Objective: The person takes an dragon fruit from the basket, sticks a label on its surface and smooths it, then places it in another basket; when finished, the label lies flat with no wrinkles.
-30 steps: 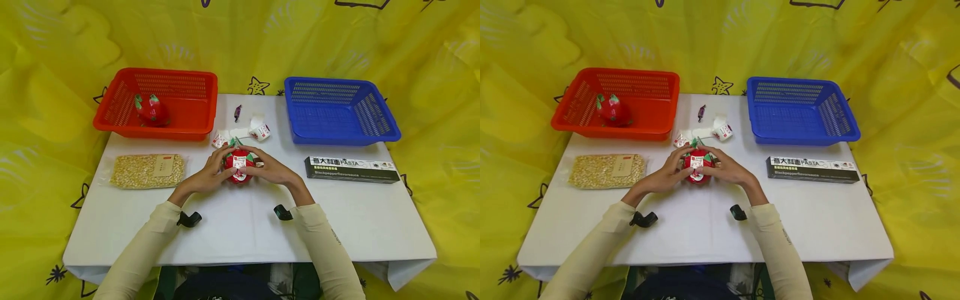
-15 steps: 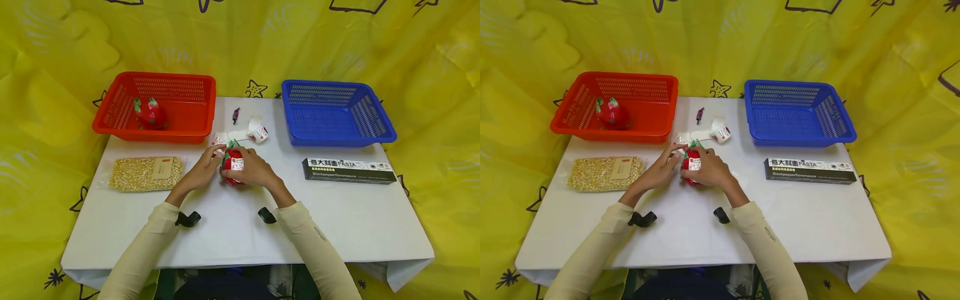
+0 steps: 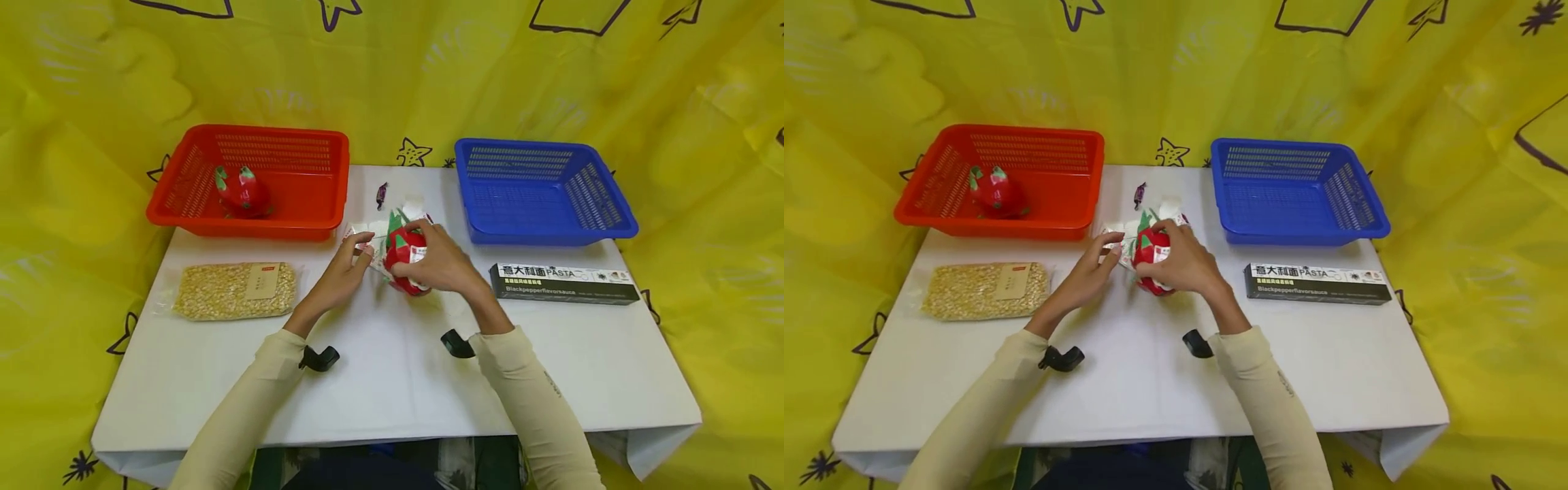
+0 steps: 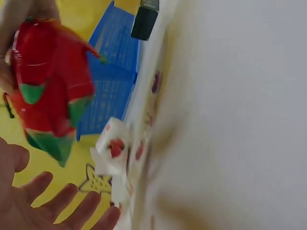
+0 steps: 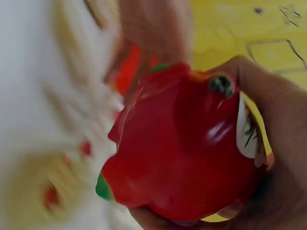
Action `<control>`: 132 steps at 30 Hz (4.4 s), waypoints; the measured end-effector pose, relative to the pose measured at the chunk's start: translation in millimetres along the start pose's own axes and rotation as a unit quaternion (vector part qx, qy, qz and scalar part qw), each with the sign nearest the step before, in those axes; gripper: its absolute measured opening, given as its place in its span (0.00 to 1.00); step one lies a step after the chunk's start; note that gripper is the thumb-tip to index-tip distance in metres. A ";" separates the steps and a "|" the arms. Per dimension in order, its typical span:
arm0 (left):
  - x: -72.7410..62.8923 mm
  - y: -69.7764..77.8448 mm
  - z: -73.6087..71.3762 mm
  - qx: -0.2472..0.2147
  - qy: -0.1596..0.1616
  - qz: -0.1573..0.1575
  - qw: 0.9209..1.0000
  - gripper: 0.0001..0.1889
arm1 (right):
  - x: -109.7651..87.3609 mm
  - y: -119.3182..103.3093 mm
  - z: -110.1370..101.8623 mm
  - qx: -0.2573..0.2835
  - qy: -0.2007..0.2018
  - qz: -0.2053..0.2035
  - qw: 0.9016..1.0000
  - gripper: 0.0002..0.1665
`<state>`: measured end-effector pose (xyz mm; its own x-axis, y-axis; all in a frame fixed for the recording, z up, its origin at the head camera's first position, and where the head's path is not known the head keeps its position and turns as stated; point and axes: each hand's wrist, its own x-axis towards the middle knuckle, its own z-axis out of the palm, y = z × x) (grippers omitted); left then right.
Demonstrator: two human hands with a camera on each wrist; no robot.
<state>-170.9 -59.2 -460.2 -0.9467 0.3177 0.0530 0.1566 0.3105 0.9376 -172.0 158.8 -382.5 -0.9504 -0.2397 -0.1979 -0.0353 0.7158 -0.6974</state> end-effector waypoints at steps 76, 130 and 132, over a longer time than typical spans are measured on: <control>83.9 51.3 69.5 0.218 -0.172 0.120 0.953 0.33 | 98.3 118.7 -156.2 -0.119 0.040 -0.080 0.989 0.44; 64.7 -2.9 -210.6 0.221 0.117 -0.242 0.938 0.43 | 109.8 -16.4 82.2 0.231 0.025 -0.140 0.962 0.34; 64.9 -8.8 -212.6 0.211 0.108 -0.251 0.939 0.44 | 111.5 -19.8 87.3 0.225 0.026 -0.144 0.963 0.34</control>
<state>-293.6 -231.7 -391.9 -0.9591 -0.1372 -0.2476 -0.2690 0.7139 0.6465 -250.3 60.7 -450.9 -0.9357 -0.3447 0.0751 -0.1736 0.2644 -0.9487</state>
